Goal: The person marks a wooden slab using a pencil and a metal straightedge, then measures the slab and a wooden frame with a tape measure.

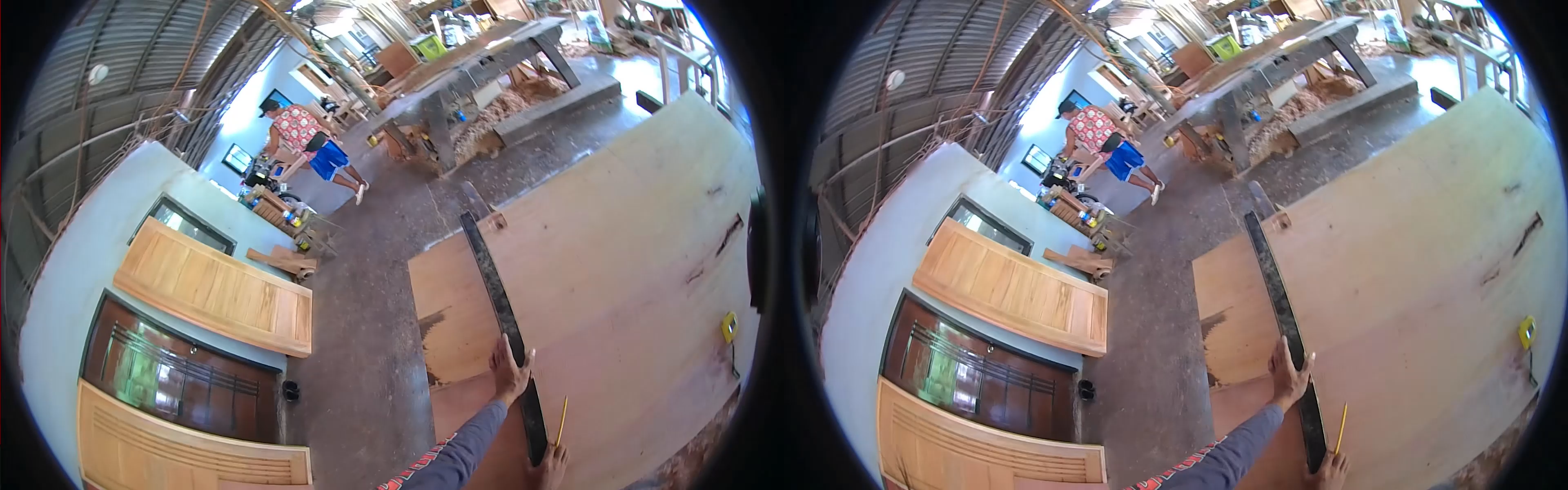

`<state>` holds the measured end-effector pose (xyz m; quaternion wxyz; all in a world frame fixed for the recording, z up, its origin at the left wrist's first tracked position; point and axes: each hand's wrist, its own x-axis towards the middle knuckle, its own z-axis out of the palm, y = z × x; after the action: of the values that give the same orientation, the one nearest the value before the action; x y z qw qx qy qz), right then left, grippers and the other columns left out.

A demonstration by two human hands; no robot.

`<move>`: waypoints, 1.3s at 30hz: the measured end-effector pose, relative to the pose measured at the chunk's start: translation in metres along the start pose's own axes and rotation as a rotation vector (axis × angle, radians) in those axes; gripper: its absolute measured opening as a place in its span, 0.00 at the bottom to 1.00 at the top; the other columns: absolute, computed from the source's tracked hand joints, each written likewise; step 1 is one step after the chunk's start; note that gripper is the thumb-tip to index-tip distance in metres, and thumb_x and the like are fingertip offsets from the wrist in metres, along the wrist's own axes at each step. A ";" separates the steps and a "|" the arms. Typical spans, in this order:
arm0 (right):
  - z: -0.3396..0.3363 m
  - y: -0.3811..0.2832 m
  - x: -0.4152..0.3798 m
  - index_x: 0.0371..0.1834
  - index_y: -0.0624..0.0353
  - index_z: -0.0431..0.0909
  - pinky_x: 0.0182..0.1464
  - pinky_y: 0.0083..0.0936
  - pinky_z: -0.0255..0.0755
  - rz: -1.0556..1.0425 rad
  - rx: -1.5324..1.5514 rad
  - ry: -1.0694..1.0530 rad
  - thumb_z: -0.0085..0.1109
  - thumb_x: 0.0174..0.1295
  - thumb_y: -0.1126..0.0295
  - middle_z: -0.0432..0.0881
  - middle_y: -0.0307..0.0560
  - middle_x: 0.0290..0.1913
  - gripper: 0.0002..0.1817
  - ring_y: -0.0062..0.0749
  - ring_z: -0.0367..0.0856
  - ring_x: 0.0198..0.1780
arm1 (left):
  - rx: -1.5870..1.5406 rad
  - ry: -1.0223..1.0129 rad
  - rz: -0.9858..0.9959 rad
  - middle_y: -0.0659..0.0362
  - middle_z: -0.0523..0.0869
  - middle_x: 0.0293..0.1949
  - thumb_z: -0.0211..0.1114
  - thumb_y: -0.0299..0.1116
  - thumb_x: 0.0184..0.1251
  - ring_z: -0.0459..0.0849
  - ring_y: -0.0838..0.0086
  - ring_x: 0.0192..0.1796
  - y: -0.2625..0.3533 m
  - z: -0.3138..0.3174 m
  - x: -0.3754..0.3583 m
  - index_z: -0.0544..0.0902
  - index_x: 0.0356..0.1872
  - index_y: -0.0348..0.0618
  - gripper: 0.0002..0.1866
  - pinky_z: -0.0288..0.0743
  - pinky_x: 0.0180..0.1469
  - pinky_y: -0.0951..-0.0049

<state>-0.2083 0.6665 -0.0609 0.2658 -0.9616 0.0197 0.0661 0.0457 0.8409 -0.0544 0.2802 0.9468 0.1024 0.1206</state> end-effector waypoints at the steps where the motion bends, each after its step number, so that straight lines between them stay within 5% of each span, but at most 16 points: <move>1: -0.003 0.000 0.002 0.71 0.61 0.69 0.57 0.51 0.76 0.003 -0.008 0.016 0.66 0.64 0.50 0.78 0.65 0.56 0.38 0.59 0.79 0.56 | 0.003 0.006 0.001 0.33 0.59 0.77 0.58 0.55 0.75 0.54 0.44 0.80 -0.001 0.000 -0.001 0.52 0.79 0.32 0.45 0.43 0.79 0.45; 4: -0.023 -0.003 0.012 0.70 0.56 0.71 0.56 0.49 0.76 0.162 0.463 -0.081 0.67 0.63 0.53 0.78 0.63 0.55 0.34 0.58 0.80 0.55 | -0.028 0.040 0.008 0.35 0.64 0.75 0.51 0.52 0.80 0.57 0.44 0.79 -0.009 0.007 0.001 0.54 0.79 0.34 0.39 0.44 0.78 0.44; 7: 0.011 0.027 0.032 0.69 0.50 0.72 0.57 0.47 0.76 0.110 0.757 0.094 0.68 0.62 0.57 0.80 0.61 0.56 0.32 0.58 0.81 0.55 | 0.014 0.085 0.057 0.37 0.67 0.74 0.49 0.49 0.82 0.61 0.44 0.78 -0.012 0.011 0.001 0.57 0.78 0.34 0.35 0.47 0.78 0.45; 9: -0.035 0.022 0.077 0.76 0.61 0.63 0.57 0.50 0.73 -0.153 0.452 0.099 0.55 0.66 0.75 0.76 0.68 0.58 0.33 0.65 0.76 0.57 | 0.022 0.125 0.049 0.39 0.68 0.74 0.47 0.46 0.82 0.62 0.44 0.77 -0.013 0.016 0.001 0.59 0.77 0.33 0.33 0.49 0.77 0.44; 12: -0.113 -0.031 0.171 0.78 0.68 0.58 0.56 0.44 0.78 -0.309 0.542 0.100 0.50 0.66 0.84 0.76 0.71 0.65 0.34 0.62 0.81 0.57 | 0.006 0.104 0.024 0.37 0.68 0.73 0.47 0.44 0.82 0.62 0.43 0.76 -0.005 0.009 0.000 0.59 0.77 0.31 0.32 0.50 0.76 0.44; 13: -0.135 -0.050 0.196 0.76 0.67 0.61 0.50 0.45 0.80 -0.193 0.423 -0.016 0.47 0.70 0.82 0.79 0.70 0.60 0.30 0.62 0.84 0.51 | 0.023 0.096 0.003 0.36 0.68 0.73 0.47 0.44 0.81 0.63 0.43 0.76 0.000 0.006 0.002 0.59 0.77 0.31 0.32 0.51 0.76 0.45; 14: -0.109 -0.037 0.238 0.74 0.65 0.65 0.41 0.48 0.80 -0.587 0.376 0.271 0.49 0.69 0.80 0.83 0.68 0.51 0.28 0.62 0.84 0.42 | -0.023 0.061 0.001 0.35 0.66 0.74 0.47 0.43 0.81 0.61 0.42 0.77 0.005 0.003 0.004 0.59 0.76 0.29 0.33 0.49 0.77 0.46; 15: -0.132 -0.062 0.263 0.72 0.64 0.67 0.37 0.50 0.78 -0.501 0.352 0.128 0.51 0.66 0.79 0.84 0.65 0.44 0.28 0.63 0.82 0.36 | -0.056 0.033 -0.008 0.34 0.64 0.75 0.48 0.43 0.81 0.60 0.42 0.78 0.006 0.000 0.003 0.59 0.76 0.27 0.33 0.46 0.79 0.47; 17: -0.131 -0.092 0.320 0.71 0.72 0.65 0.42 0.47 0.79 -0.471 0.214 0.042 0.54 0.62 0.77 0.84 0.66 0.40 0.31 0.59 0.83 0.37 | -0.091 -0.045 -0.035 0.34 0.63 0.75 0.49 0.41 0.81 0.61 0.42 0.78 0.015 -0.007 0.001 0.59 0.76 0.27 0.32 0.47 0.80 0.49; 19: -0.062 -0.089 0.382 0.70 0.78 0.64 0.47 0.44 0.78 -0.643 -0.097 0.143 0.55 0.60 0.76 0.83 0.66 0.42 0.33 0.56 0.83 0.41 | -0.085 -0.033 -0.018 0.35 0.63 0.75 0.49 0.41 0.80 0.60 0.42 0.78 0.013 -0.007 0.003 0.59 0.76 0.28 0.32 0.48 0.80 0.49; 23: -0.058 -0.144 0.444 0.62 0.76 0.74 0.48 0.40 0.78 -0.513 0.028 0.057 0.50 0.63 0.78 0.82 0.66 0.49 0.23 0.54 0.81 0.51 | 0.047 0.101 0.047 0.35 0.66 0.73 0.51 0.43 0.80 0.63 0.42 0.76 -0.004 0.011 0.006 0.59 0.77 0.31 0.33 0.52 0.77 0.44; 24: -0.040 -0.147 0.466 0.54 0.67 0.79 0.42 0.47 0.79 -0.474 0.085 0.093 0.49 0.65 0.76 0.84 0.65 0.42 0.16 0.57 0.85 0.43 | 0.049 0.109 0.052 0.35 0.68 0.72 0.50 0.43 0.81 0.65 0.42 0.74 -0.005 0.009 0.005 0.59 0.77 0.33 0.33 0.54 0.74 0.42; 27: -0.062 -0.173 0.473 0.50 0.63 0.79 0.37 0.53 0.78 -0.503 -0.042 0.108 0.50 0.65 0.74 0.85 0.61 0.33 0.13 0.59 0.85 0.35 | 0.070 0.106 0.064 0.37 0.68 0.73 0.52 0.43 0.80 0.66 0.44 0.74 -0.002 0.002 0.003 0.59 0.78 0.38 0.32 0.55 0.73 0.42; 39: -0.054 -0.197 0.497 0.37 0.63 0.80 0.38 0.47 0.81 -0.672 -0.184 0.085 0.53 0.63 0.73 0.86 0.59 0.32 0.07 0.55 0.87 0.34 | 0.058 0.085 0.033 0.37 0.67 0.73 0.51 0.42 0.80 0.65 0.45 0.76 -0.002 0.002 0.001 0.59 0.79 0.39 0.32 0.53 0.74 0.43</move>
<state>0.3043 0.8063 0.0163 0.1838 -0.9362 -0.2928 -0.0635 0.0471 0.8418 -0.0569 0.2462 0.9501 0.1021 0.1622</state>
